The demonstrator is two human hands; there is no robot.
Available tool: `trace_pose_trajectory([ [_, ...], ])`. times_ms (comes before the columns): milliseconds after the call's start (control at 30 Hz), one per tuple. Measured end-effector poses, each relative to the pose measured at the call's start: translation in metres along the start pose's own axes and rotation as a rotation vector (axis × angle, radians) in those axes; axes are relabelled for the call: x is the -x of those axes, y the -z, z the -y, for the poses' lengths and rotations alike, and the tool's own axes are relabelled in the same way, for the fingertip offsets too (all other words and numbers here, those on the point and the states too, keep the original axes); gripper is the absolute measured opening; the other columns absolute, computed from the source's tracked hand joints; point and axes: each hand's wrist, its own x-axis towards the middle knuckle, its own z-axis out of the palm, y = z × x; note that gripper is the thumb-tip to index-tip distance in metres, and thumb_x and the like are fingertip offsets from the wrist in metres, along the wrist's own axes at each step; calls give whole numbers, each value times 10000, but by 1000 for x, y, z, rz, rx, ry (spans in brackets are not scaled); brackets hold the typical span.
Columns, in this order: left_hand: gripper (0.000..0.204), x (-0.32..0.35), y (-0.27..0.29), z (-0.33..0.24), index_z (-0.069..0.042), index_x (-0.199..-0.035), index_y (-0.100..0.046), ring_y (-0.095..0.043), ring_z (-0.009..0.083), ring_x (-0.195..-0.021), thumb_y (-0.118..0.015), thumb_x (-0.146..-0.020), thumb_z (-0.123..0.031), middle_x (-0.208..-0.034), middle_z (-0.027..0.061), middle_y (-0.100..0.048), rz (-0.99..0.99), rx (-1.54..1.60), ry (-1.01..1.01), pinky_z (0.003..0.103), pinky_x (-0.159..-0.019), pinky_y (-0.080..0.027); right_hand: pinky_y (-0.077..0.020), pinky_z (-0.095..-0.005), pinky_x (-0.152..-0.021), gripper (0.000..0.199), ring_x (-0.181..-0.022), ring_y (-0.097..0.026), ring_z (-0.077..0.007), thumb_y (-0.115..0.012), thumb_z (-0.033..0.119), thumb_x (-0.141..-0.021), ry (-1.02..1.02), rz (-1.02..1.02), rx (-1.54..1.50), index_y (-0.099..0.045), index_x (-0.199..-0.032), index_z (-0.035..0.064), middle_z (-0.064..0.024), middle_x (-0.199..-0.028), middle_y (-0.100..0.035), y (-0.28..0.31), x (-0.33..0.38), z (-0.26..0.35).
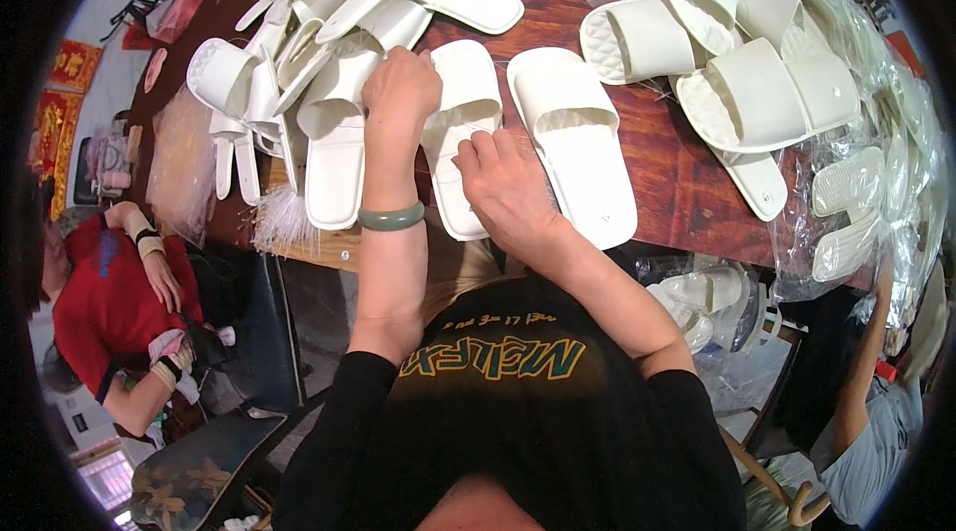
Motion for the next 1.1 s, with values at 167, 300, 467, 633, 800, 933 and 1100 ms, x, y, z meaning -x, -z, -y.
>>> trace_pose_trajectory([
  [167,391,-7,-13,6,28,-1043,-564,-585,397,-973,-391,-926,-303,-1009,250,-618,-39,-23,-75,461,-862,-445,-419,-353,-763,121,-807,-488,-237,-565,126,-829,-1,-10,4,-528,-862,15,-99,-833,-490,-2,2,-1],
  [300,369,-7,-12,9,31,-1012,-575,-585,398,-953,-395,-912,-276,-981,251,-621,-21,1,-134,462,-857,-439,-463,-328,-680,182,-827,-502,-248,-580,108,-832,-24,31,-2,-557,-981,4,-109,-933,-519,0,2,0],
  [467,330,-7,-13,11,42,-935,-614,-598,385,-899,-456,-865,-239,-904,247,-632,-45,153,-171,437,-815,-446,-462,-327,-685,198,-836,-505,-251,-586,101,-827,-25,56,11,-557,-992,-5,-111,-935,-521,1,4,1],
  [633,262,-11,-20,24,29,-868,-649,-617,356,-847,-513,-826,-191,-861,224,-645,-88,373,-202,397,-765,-459,-466,-323,-681,199,-830,-510,-253,-602,78,-811,-25,24,-34,-556,-984,-10,-111,-912,-514,5,5,1],
  [800,234,-9,-25,29,37,-871,-642,-630,313,-804,-494,-836,-141,-840,208,-650,-189,387,-244,373,-725,-469,-452,-346,-746,184,-822,-503,-253,-595,84,-806,-25,11,-33,-540,-954,-12,-117,-882,-499,1,4,-1],
  [933,247,-14,-30,37,53,-934,-618,-626,270,-753,-447,-870,-112,-838,182,-652,-211,479,-289,364,-699,-470,-441,-351,-805,178,-837,-497,-253,-586,84,-805,-69,76,-15,-525,-933,-23,-122,-868,-486,2,-2,-2],
  [1100,285,-12,-31,45,68,-1045,-552,-589,177,-682,-364,-931,-114,-834,123,-630,-120,557,-200,324,-643,-477,-446,-351,-792,175,-857,-504,-258,-577,88,-818,-83,88,32,-527,-940,-27,-126,-890,-483,-5,-10,-2],
])
